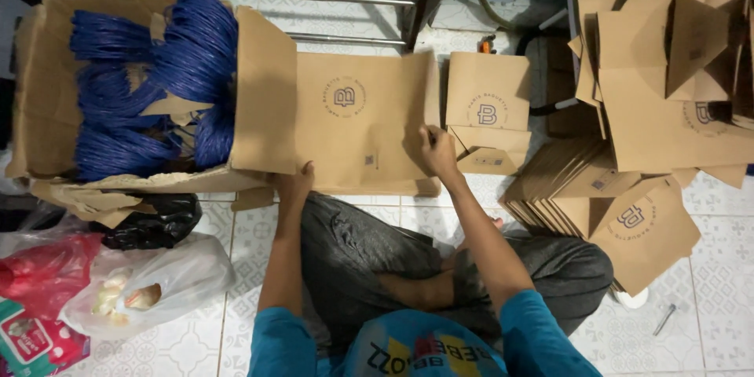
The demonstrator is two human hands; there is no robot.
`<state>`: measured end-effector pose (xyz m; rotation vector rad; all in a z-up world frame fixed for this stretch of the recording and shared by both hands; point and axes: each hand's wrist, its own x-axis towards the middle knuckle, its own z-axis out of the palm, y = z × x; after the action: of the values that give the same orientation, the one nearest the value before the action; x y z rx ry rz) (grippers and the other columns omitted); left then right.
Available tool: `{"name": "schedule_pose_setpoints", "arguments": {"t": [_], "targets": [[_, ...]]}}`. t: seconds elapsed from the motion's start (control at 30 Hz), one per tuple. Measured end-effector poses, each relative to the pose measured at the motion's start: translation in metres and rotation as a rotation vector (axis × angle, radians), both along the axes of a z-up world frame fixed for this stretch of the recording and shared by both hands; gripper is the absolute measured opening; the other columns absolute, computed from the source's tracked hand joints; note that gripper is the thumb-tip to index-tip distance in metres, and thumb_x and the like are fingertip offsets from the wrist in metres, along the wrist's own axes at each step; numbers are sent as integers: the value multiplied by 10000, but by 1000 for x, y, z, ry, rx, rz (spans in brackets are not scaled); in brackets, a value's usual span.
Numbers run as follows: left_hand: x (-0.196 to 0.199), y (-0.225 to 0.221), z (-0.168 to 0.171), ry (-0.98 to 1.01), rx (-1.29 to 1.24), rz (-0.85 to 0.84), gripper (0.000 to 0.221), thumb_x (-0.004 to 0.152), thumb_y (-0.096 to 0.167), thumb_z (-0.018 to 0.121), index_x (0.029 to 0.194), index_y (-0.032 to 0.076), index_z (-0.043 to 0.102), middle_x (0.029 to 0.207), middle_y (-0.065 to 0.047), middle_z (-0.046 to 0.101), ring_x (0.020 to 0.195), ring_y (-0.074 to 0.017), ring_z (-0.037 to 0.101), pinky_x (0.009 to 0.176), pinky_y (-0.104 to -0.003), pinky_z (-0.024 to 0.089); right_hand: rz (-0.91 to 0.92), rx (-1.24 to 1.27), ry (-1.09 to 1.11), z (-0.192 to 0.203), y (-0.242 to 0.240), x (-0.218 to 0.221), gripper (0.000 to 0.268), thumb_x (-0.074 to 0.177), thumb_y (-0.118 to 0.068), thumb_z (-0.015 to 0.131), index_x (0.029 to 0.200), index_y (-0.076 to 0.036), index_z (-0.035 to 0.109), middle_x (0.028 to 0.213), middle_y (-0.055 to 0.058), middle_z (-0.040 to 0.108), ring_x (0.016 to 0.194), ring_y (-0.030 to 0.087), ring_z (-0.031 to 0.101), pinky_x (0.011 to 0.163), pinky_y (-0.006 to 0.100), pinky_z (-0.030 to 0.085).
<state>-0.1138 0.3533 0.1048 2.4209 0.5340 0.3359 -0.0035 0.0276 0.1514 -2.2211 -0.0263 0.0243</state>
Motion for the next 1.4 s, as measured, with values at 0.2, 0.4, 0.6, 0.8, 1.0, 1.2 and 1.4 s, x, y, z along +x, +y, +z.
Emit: {"name": "schedule_pose_setpoints", "arguments": {"t": [0.2,0.4,0.6,0.8,1.0,1.2,1.4], "targets": [[-2,0,13,-266,-24,-66,808,910,401,780,1417,-131,444,1371,-331,551,1286,-500,533,1053,-645,423,121,157,-268,108,-7,-13,196,1055,-211,633,1012,-65,756,851,172,725,879,326,730,784,426,566],[20,-27,5,218,-727,100,979,908,771,648,1621,226,258,1564,-226,424,1429,-446,413,1198,-630,299,174,285,-349,138,-94,-51,175,1059,-135,649,924,-34,695,728,112,629,741,162,559,728,396,521],[15,-75,4,-207,-1264,-150,594,952,144,772,1470,39,502,1261,-224,661,1088,-281,675,895,-423,595,115,412,-346,127,-189,-108,250,1050,-89,638,800,-100,627,649,-19,524,655,66,462,604,247,434],[-17,-97,48,-297,-1296,-256,675,996,114,690,1584,135,359,1259,-252,659,1140,-278,660,969,-431,567,-84,707,-327,133,-185,-161,215,1108,-169,532,939,-59,606,885,88,694,814,143,641,793,316,533],[-62,-113,132,-106,-852,-280,812,961,327,745,1606,72,324,1610,-284,306,1502,-416,271,1237,-545,197,-74,803,-386,77,-206,-173,135,1118,-165,460,1037,-69,509,941,75,662,893,153,655,875,335,538],[-68,-89,116,-56,-759,-238,821,876,5,701,1589,56,297,1508,-323,407,1455,-510,325,1184,-693,183,2,549,-374,118,-188,-164,151,967,-77,706,973,-33,562,829,46,582,808,140,532,786,324,471],[-53,-62,122,-360,-1717,-92,548,891,5,753,1322,117,433,1321,-125,420,1369,-285,414,1214,-500,316,32,374,-608,116,-219,-118,264,865,-51,871,944,15,628,887,139,557,854,221,520,836,314,405]]}}
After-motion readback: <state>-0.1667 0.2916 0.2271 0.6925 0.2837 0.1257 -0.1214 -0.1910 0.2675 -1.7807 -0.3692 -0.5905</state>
